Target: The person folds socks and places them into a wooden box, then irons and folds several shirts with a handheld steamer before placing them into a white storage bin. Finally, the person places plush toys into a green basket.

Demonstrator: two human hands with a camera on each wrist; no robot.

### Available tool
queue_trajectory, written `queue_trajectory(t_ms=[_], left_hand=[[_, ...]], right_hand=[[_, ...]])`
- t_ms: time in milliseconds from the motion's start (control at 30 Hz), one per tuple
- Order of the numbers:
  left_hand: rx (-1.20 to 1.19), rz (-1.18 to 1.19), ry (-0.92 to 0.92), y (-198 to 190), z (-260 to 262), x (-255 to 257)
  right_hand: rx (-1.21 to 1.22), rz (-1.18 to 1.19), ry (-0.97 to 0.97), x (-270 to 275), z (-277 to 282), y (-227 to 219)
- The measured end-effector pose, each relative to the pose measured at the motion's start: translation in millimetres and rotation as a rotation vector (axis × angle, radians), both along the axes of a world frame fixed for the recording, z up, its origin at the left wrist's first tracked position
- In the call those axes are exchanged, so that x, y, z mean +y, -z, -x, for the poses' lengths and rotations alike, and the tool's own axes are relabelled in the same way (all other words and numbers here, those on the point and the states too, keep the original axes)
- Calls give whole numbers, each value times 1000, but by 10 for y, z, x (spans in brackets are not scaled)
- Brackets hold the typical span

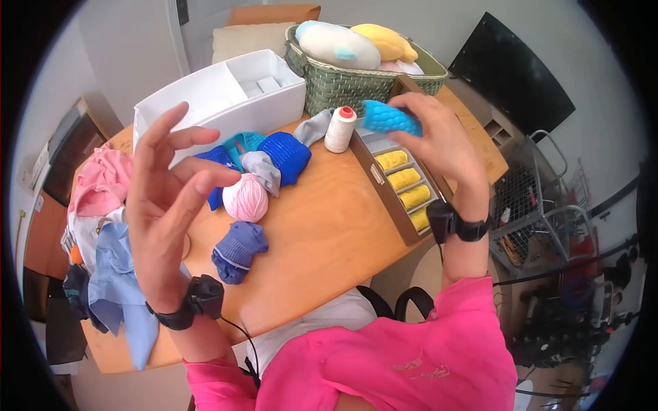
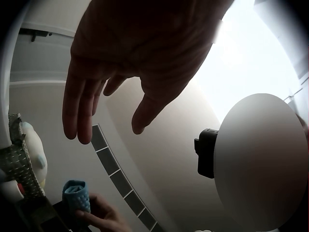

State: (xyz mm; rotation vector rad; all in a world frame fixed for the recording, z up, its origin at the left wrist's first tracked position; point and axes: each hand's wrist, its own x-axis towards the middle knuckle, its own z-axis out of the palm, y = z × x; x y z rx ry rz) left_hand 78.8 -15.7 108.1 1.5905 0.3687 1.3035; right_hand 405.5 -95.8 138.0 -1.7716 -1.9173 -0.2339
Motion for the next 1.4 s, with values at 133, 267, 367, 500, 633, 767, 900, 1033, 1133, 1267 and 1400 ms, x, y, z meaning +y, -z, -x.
queue_trajectory(t_ms=[133,267,367,500,633,767,900,1033,1133,1267,1400], left_hand=[[64,-32,-92,-27,29,-15],[38,2,-49,-26,42,-12],[21,48,-16,-40,57,-20],[8,68,13,-28,55,-2],[32,89,7,-31,56,8],[30,85,31,0,51,40],[32,89,39,1,45,45],[47,76,33,13,33,55],[46,82,32,7,25,43],[50,81,27,-1,26,32],[52,71,28,-2,34,32]], right_hand=[[-134,248,255,184,-451,154],[-213,391,168,457,-770,487],[-262,474,165,641,-857,662],[-281,572,167,755,-828,743],[-341,600,151,811,-853,780],[-386,577,224,789,-855,843],[-286,618,179,816,-838,852],[-244,643,174,846,-835,896],[-241,615,166,880,-874,959],[-268,599,182,942,-894,1006],[-320,582,169,975,-903,1029]])
